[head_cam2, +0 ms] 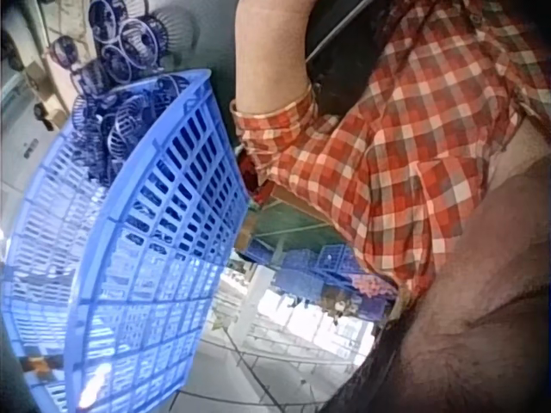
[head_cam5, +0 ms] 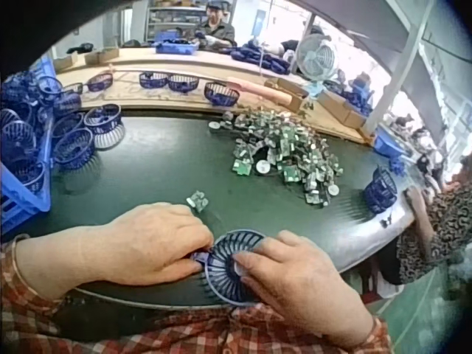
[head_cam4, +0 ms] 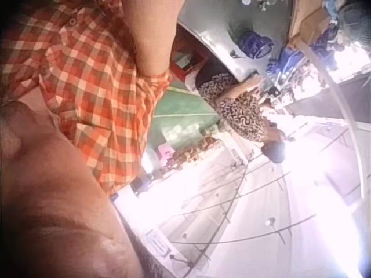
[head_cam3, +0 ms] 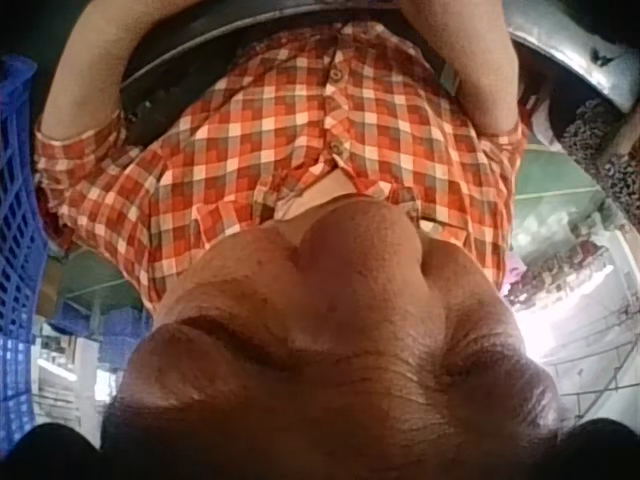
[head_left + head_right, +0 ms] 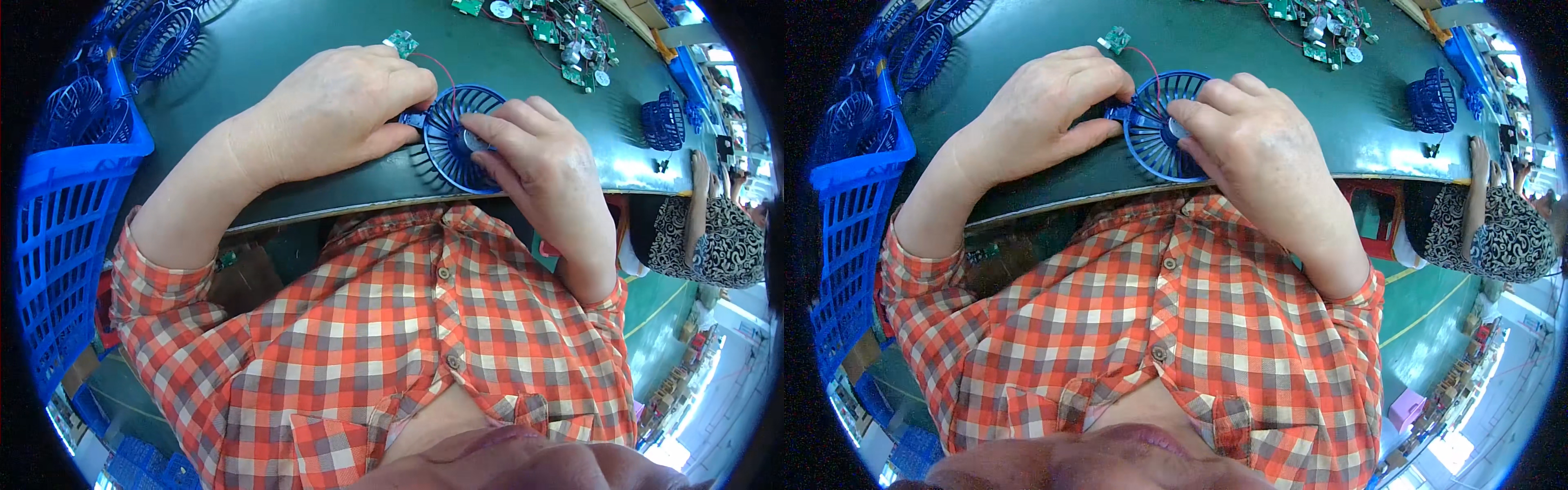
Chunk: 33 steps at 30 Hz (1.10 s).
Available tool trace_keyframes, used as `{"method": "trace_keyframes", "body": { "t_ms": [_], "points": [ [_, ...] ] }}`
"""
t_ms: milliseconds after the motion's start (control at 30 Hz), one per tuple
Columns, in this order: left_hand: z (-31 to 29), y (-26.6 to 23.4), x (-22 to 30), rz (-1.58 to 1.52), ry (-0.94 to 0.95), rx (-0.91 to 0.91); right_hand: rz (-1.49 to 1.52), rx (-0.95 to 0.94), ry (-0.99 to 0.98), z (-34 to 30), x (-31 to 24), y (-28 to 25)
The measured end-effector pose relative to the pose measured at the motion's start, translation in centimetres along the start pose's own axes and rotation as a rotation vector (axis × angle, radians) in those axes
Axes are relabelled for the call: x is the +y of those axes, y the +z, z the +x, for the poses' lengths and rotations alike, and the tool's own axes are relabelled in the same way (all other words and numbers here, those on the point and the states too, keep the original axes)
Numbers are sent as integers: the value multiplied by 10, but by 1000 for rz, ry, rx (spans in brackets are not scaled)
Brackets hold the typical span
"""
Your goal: Assembling portable electric fans by inserting small motors into plastic housings.
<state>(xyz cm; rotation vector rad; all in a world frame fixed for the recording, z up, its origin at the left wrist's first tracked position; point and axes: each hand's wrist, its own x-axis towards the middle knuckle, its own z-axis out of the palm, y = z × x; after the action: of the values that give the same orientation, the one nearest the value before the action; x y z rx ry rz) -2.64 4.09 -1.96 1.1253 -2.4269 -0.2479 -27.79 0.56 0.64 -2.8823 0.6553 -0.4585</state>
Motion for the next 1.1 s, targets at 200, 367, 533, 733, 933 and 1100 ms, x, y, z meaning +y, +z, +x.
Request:
{"method": "trace_keyframes", "body": {
  "t_ms": [200,367,533,733,933,1100],
  "points": [
    [1,1,2,-14,22,3,-63,-50,-18,1,0,-4],
    [1,0,1,-30,39,10,-120,-117,11,2,-3,-5],
    [1,-7,5,-21,32,-36,84,24,-50,-21,4,-2],
    [6,-23,19,-94,94,137,24,199,-133,-37,9,34],
    [-21,-76,67,-414,44,145,51,359,-101,-50,10,40],
    [-30,-71,86,-435,-74,158,13,332,-78,-45,7,47]
  ]
}}
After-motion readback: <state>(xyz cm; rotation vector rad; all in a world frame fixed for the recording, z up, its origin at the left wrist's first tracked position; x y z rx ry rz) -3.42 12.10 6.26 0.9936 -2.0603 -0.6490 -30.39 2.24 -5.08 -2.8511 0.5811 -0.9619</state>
